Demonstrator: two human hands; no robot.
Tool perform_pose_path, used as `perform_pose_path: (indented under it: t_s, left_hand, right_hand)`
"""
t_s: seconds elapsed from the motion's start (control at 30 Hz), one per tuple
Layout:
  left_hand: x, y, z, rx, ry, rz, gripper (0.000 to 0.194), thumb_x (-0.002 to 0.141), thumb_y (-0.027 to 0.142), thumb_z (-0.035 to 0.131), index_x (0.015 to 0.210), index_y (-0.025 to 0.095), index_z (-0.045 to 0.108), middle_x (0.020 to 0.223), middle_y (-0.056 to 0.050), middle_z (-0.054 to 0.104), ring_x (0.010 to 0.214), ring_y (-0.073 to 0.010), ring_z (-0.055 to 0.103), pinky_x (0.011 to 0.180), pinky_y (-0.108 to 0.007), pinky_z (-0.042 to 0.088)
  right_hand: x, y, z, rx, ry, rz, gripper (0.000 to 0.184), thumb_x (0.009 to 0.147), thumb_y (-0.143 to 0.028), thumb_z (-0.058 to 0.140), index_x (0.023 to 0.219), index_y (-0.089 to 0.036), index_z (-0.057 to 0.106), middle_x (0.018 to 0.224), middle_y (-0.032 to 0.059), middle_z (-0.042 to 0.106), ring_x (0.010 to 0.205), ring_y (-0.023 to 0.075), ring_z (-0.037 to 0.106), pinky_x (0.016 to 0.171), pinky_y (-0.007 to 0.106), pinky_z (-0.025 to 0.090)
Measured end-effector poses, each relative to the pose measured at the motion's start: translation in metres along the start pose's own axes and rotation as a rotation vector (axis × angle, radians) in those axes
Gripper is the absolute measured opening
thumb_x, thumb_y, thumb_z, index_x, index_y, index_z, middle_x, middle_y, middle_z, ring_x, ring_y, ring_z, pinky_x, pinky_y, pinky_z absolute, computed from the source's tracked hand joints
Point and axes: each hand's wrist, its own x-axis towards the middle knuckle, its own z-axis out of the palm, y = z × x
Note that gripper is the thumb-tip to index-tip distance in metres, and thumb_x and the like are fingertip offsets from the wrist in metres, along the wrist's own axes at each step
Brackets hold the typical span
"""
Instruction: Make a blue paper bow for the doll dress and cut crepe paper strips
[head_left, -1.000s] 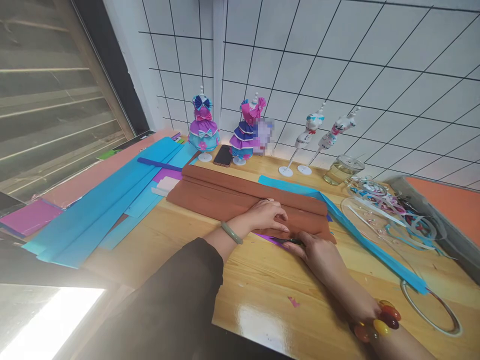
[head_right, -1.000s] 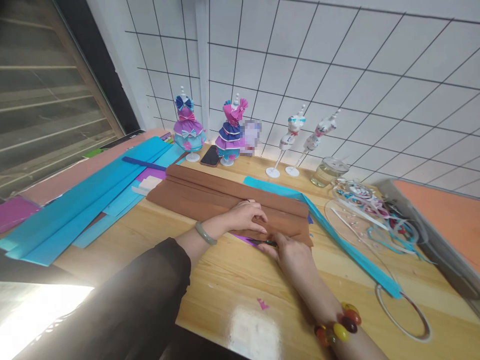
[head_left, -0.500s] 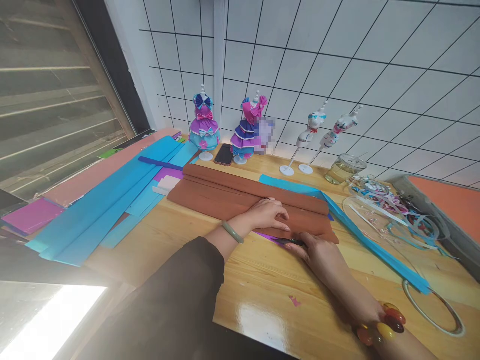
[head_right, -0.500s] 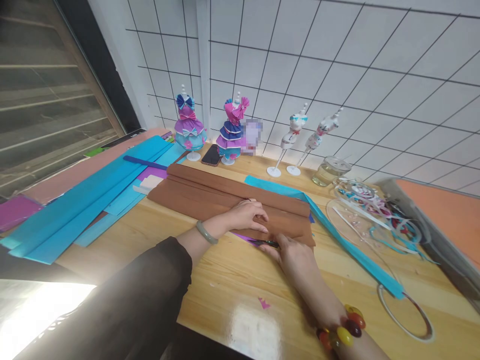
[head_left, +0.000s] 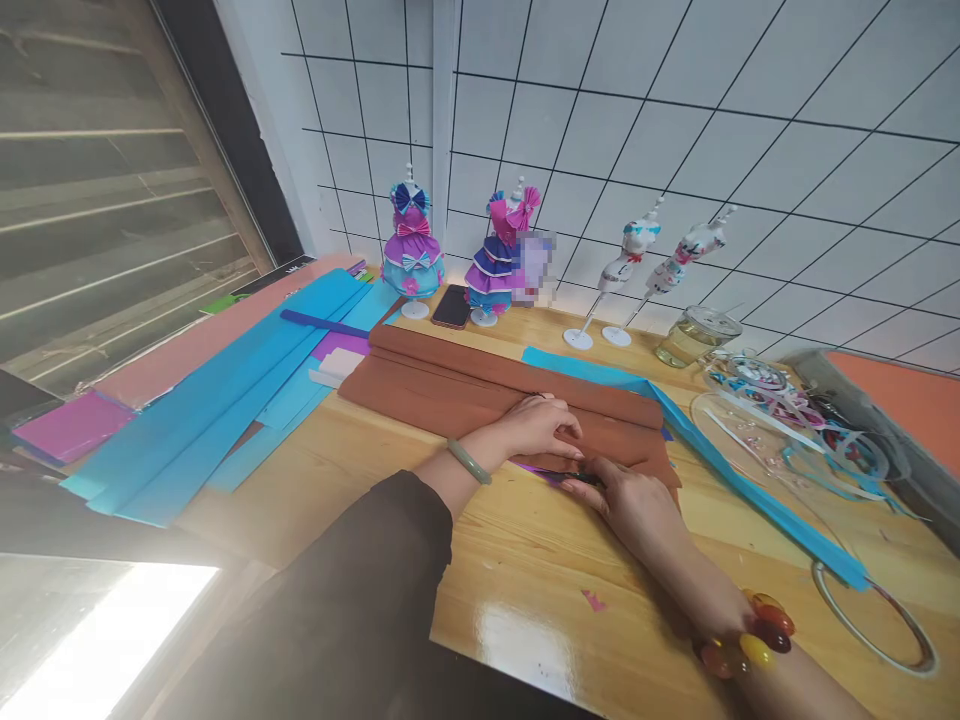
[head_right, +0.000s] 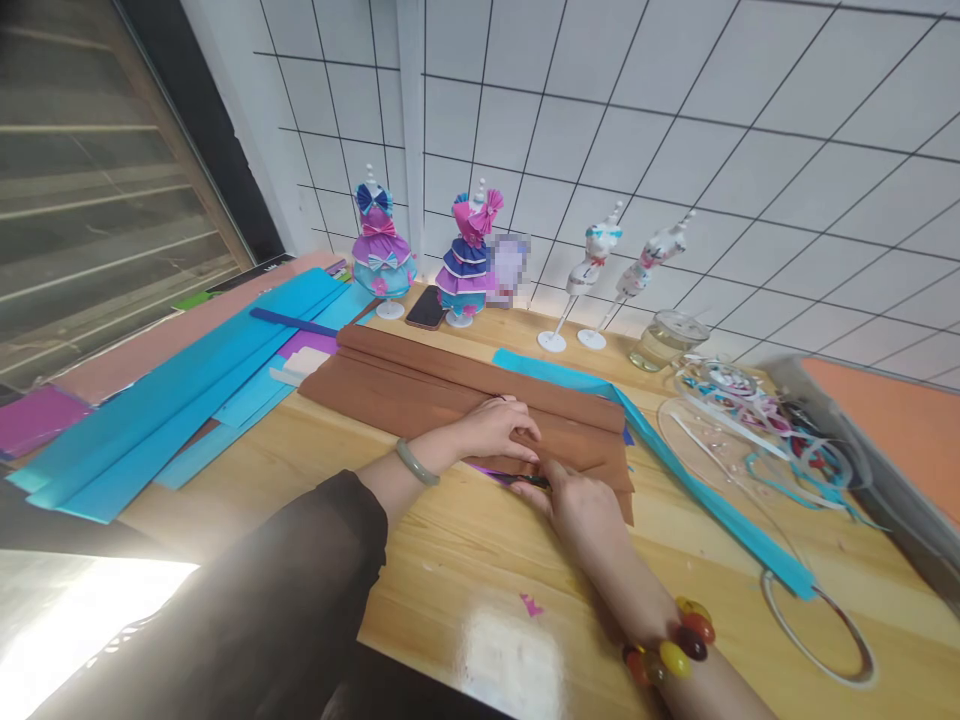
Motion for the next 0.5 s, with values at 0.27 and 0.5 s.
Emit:
perform_pose_path:
  t_s: [0.27,0.5]
  left_hand:
    - [-0.0009,0.0000,-0.0002,-0.015,0.012,0.013,0.035,0.070,0.053,0.063,0.091,0.024,0.065,0.082,0.000,0.058,0.085,-0.0152,0.051,0.080,-0.026,0.036]
    - [-0.0005,0.0008,-0.0018,-0.012,-0.013,-0.001,0.035,0.070,0.052,0.063,0.091,0.024,0.065,0.084,-0.001,0.059,0.086,-0.0157,0.052,0.079,-0.026,0.037]
  right_hand:
    - [-0.0032,0.0063,0.0023,0.028,0.024,-0.007,0.053,0.082,-0.064,0.033,0.079,-0.021,0.064,0.064,0.0065,0.069,0.060,0.0242,0.065,0.048,0.028,0.037]
    - [-0.0033,0.0010,-0.0014,0.007,0.009,0.013,0.053,0.082,-0.064,0.033,0.082,-0.021,0.063,0.061,0.0068,0.068,0.058,0.0249,0.065,0.045,0.028,0.036]
